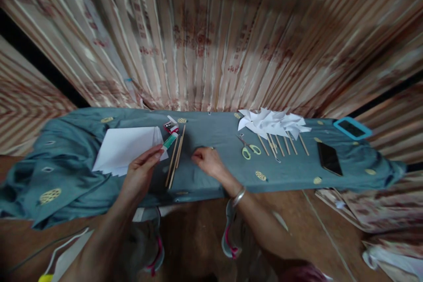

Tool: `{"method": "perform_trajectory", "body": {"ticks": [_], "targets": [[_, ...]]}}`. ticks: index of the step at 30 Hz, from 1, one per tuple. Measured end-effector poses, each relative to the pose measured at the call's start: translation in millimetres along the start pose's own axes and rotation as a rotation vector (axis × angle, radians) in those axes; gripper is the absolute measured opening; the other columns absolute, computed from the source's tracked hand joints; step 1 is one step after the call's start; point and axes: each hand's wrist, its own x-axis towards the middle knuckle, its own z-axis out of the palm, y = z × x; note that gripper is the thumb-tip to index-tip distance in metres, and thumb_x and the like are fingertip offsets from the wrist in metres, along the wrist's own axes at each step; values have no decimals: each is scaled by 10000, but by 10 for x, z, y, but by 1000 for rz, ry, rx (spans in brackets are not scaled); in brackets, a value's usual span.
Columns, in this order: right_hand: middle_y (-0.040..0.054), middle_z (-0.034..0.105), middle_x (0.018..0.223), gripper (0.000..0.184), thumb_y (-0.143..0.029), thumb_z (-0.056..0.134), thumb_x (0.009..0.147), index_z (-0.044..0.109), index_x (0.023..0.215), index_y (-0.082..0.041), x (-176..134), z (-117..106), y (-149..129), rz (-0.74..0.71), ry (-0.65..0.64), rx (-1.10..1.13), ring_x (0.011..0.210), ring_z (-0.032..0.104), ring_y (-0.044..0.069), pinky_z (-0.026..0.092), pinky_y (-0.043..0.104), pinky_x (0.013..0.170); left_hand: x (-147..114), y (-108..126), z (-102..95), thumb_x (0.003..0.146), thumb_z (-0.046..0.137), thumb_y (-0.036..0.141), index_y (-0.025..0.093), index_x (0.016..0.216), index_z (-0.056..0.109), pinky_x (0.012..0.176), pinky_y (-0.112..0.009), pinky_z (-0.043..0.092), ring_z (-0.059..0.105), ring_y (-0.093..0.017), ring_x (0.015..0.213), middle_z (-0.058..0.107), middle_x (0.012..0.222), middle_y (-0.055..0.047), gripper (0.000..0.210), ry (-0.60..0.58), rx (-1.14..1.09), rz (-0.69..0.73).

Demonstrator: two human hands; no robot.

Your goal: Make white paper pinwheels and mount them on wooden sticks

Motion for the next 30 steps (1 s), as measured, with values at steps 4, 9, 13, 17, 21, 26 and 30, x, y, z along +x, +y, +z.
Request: {"method": "perform_trajectory", "body": {"ticks": [4,9,13,17,21,26,30], "targets": [[51,761,841,255,-415,606,855,748,863,-202,201,343,-341,97,77,-43,796,691,190,420,247,663,-45,7,21,500,865,348,216,834,774,1023,-383,398,663,-202,927,765,892,-42,370,-42,-17,-15],[61,762,861,208,-391,656,816,747,835,-205,335,443,-342,156,85,-65,813,699,202,437,249,667,-99,-31,50,561,841,370,215,876,770,990,-368,437,666,-207,958,763,942,-55,359,-98,1,-20],[80,765,884,173,-337,654,819,751,847,-196,328,464,-335,181,94,-49,850,707,213,447,248,686,-151,-64,110,577,831,385,210,883,769,956,-376,481,682,-221,948,764,920,-66,358,-151,31,-51],[92,767,878,173,-295,624,834,756,868,-189,294,465,-345,214,107,-24,872,714,231,449,246,663,-188,-77,188,580,819,383,204,894,771,959,-385,492,688,-227,951,763,961,-78,364,-198,37,-59],[80,768,862,167,-286,623,826,760,865,-197,282,462,-331,228,131,-5,868,715,232,448,244,661,-216,-118,221,595,803,388,197,912,765,957,-367,488,683,-216,957,760,988,-79,372,-228,36,-56],[104,763,841,181,-281,610,821,758,804,-178,323,519,-314,215,163,14,821,708,240,445,273,673,-91,-58,-4,697,702,396,185,987,746,914,-400,503,675,-234,938,750,979,-88,361,-203,265,75],[66,755,780,188,-285,601,830,746,750,-197,343,551,-271,184,168,65,758,691,207,433,267,657,139,116,-437,740,641,322,206,982,753,990,-474,444,588,-289,1081,708,1046,-93,291,-36,850,489]]}}
